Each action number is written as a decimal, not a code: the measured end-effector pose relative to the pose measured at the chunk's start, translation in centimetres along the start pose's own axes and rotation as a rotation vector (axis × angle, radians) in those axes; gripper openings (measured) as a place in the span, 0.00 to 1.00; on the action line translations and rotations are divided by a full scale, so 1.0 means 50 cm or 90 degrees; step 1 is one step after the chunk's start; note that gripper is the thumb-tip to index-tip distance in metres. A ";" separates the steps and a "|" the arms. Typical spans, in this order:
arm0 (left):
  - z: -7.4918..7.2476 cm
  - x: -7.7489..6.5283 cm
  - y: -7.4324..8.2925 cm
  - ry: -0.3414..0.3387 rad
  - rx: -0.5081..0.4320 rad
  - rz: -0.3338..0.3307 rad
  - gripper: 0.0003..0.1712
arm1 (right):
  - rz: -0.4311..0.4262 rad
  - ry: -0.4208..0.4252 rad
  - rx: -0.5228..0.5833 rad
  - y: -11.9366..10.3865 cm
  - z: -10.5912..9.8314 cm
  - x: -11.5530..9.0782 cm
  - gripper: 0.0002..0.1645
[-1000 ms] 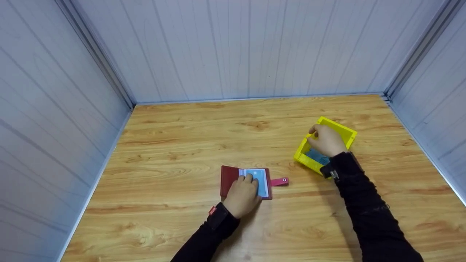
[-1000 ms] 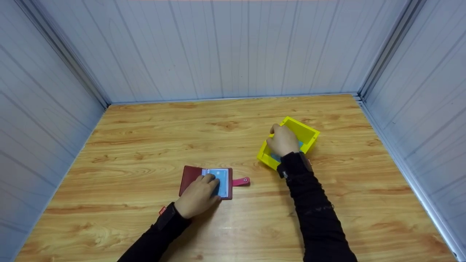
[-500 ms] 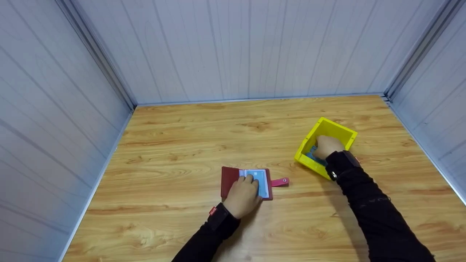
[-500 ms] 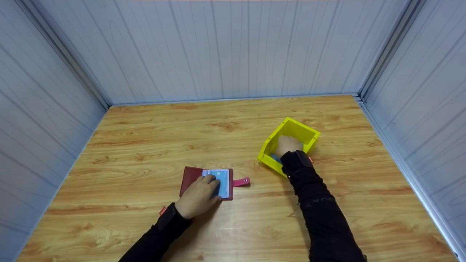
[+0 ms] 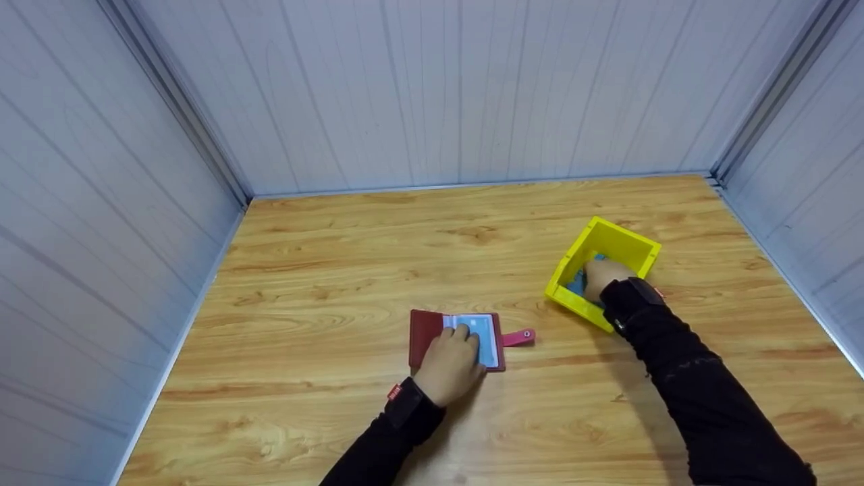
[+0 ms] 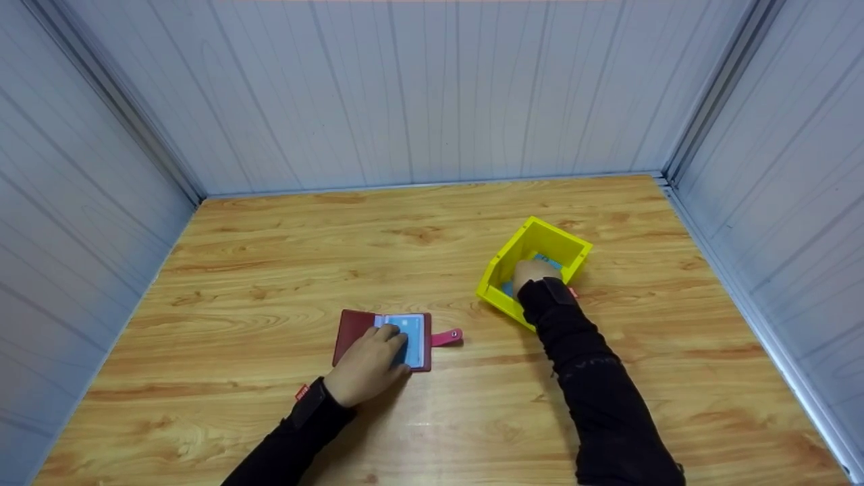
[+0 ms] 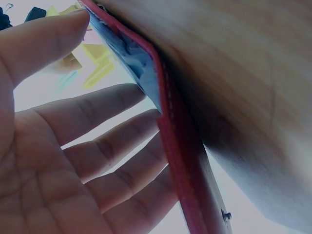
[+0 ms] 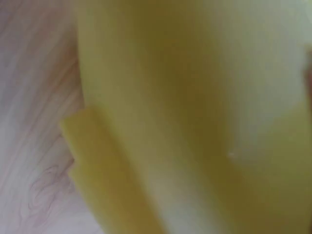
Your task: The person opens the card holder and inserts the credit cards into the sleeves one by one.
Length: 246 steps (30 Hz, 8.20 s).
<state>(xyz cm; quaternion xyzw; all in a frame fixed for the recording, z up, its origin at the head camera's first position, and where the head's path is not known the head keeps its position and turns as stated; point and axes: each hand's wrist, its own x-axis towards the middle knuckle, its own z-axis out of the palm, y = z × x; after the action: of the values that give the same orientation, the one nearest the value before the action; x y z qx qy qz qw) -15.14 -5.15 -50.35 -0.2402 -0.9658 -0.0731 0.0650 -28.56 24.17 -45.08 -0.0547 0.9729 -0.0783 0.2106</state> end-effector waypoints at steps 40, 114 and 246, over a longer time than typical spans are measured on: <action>-0.002 0.000 -0.002 -0.001 0.016 0.008 0.23 | -0.009 0.087 -0.034 0.004 -0.021 -0.012 0.03; 0.009 0.013 0.046 0.036 0.098 -0.056 0.32 | -0.104 -0.024 0.767 -0.165 0.187 -0.029 0.04; -0.020 -0.017 -0.158 -0.050 -0.628 -0.350 0.16 | -0.182 -0.179 0.643 -0.235 0.180 -0.041 0.25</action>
<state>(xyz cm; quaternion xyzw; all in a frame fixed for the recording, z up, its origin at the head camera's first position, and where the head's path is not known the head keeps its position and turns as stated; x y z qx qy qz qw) -18.03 -12.60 -50.35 0.0155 -0.8458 -0.5213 -0.1123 -22.10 11.77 -50.29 -0.0888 0.7596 -0.5556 0.3262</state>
